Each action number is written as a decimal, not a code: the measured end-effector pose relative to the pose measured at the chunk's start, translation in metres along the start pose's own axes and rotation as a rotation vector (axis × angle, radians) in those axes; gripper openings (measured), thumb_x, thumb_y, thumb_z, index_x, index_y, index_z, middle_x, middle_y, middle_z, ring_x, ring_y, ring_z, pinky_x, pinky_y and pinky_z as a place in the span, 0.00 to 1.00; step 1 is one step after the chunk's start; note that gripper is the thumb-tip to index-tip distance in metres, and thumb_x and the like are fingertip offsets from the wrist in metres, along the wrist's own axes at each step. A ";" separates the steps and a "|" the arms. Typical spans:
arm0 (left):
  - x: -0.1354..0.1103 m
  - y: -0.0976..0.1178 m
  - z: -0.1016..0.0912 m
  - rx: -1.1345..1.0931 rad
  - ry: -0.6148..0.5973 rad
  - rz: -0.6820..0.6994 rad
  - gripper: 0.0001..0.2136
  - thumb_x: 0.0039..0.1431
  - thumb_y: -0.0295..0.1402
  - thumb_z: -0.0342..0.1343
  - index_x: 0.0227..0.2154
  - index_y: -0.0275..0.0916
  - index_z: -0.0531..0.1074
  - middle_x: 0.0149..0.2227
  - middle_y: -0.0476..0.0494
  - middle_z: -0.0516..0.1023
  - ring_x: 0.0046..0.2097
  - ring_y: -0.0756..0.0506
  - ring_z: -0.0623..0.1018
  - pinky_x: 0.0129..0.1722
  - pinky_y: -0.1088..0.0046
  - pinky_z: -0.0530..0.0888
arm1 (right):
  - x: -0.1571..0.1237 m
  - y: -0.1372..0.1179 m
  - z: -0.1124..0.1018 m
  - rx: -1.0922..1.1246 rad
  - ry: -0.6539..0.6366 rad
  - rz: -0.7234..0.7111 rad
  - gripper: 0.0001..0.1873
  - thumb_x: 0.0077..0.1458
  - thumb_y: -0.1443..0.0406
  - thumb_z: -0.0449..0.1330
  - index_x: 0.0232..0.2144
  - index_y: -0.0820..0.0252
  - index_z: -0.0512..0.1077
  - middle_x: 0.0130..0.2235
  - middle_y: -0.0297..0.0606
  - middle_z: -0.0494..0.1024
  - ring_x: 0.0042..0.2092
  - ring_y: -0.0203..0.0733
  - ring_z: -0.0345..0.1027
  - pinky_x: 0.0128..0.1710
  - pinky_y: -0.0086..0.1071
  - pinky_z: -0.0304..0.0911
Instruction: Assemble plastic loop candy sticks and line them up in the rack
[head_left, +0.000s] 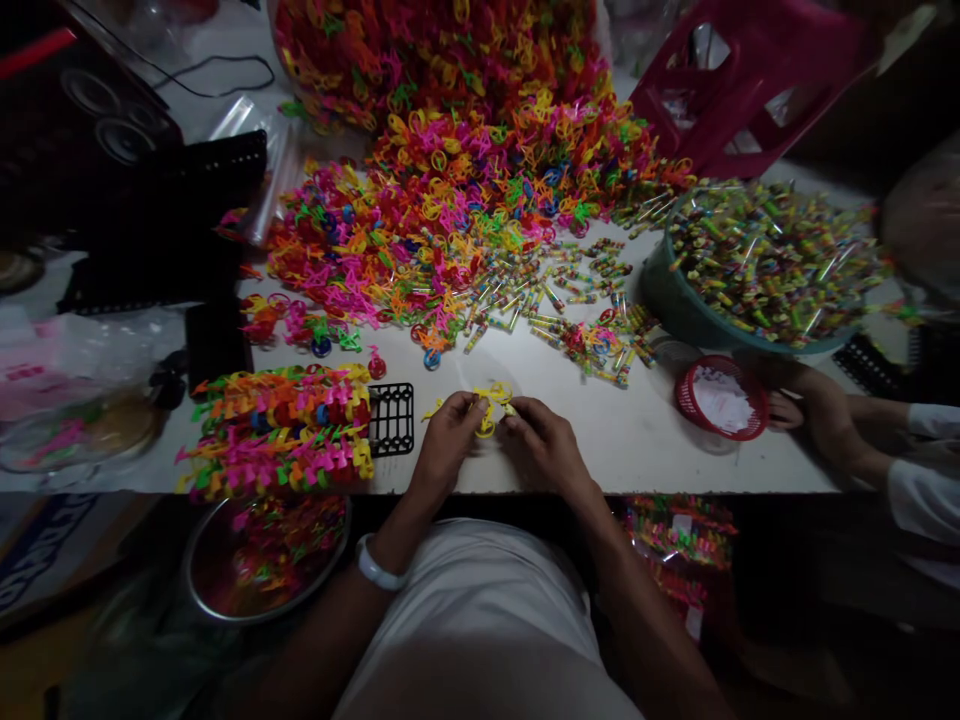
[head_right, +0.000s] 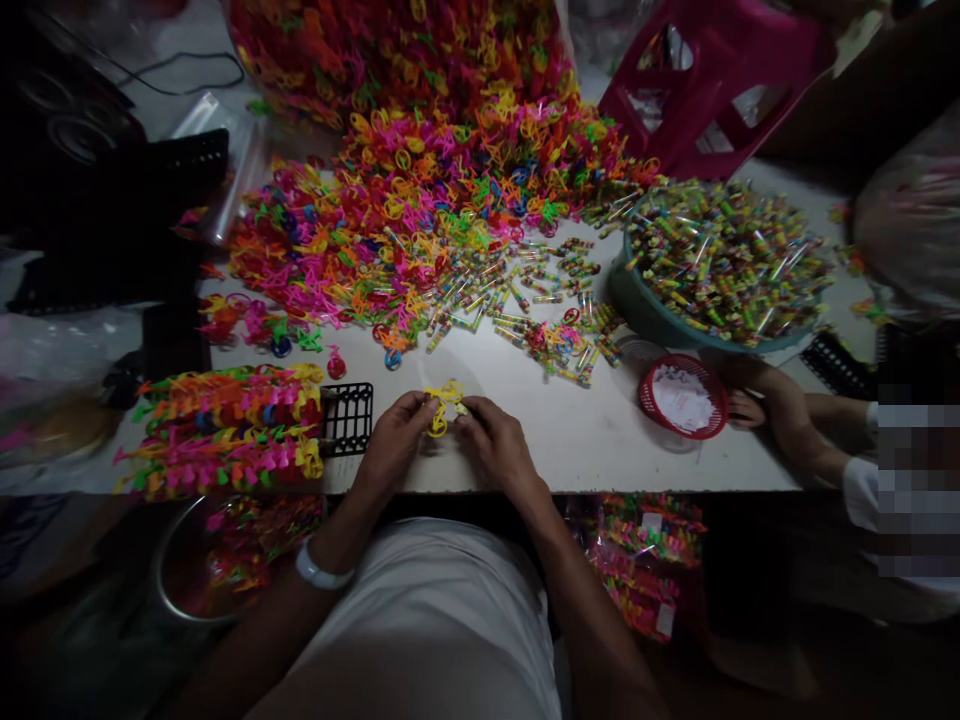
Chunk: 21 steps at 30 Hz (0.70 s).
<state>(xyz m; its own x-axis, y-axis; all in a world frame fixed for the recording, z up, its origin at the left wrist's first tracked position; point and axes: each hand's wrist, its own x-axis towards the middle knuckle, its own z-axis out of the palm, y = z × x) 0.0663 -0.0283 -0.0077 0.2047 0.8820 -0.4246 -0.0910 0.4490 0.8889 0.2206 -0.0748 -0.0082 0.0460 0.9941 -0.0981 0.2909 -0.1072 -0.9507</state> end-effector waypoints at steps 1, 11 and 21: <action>0.000 0.000 0.001 -0.012 0.001 -0.001 0.14 0.50 0.44 0.60 0.31 0.38 0.71 0.31 0.50 0.74 0.33 0.50 0.72 0.33 0.76 0.68 | 0.001 0.000 0.002 -0.005 0.021 0.012 0.11 0.60 0.59 0.56 0.43 0.55 0.71 0.38 0.36 0.77 0.36 0.39 0.71 0.37 0.32 0.66; -0.002 -0.005 0.010 0.043 0.031 0.042 0.12 0.53 0.42 0.58 0.30 0.38 0.68 0.30 0.51 0.72 0.34 0.50 0.71 0.35 0.74 0.69 | 0.001 0.005 0.016 0.008 0.145 0.053 0.09 0.56 0.60 0.59 0.37 0.57 0.72 0.35 0.35 0.77 0.35 0.39 0.70 0.35 0.31 0.65; -0.002 -0.010 0.010 0.543 0.139 0.400 0.10 0.58 0.39 0.51 0.25 0.41 0.63 0.29 0.48 0.67 0.34 0.46 0.69 0.36 0.68 0.66 | 0.007 0.008 0.020 0.303 0.264 0.198 0.10 0.43 0.59 0.66 0.27 0.56 0.71 0.28 0.32 0.76 0.31 0.39 0.69 0.34 0.32 0.67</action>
<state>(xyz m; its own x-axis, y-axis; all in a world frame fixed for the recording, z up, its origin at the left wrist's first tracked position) 0.0768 -0.0358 -0.0145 0.1265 0.9914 -0.0321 0.3755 -0.0179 0.9266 0.2042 -0.0687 -0.0221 0.3267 0.9125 -0.2460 -0.0399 -0.2468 -0.9683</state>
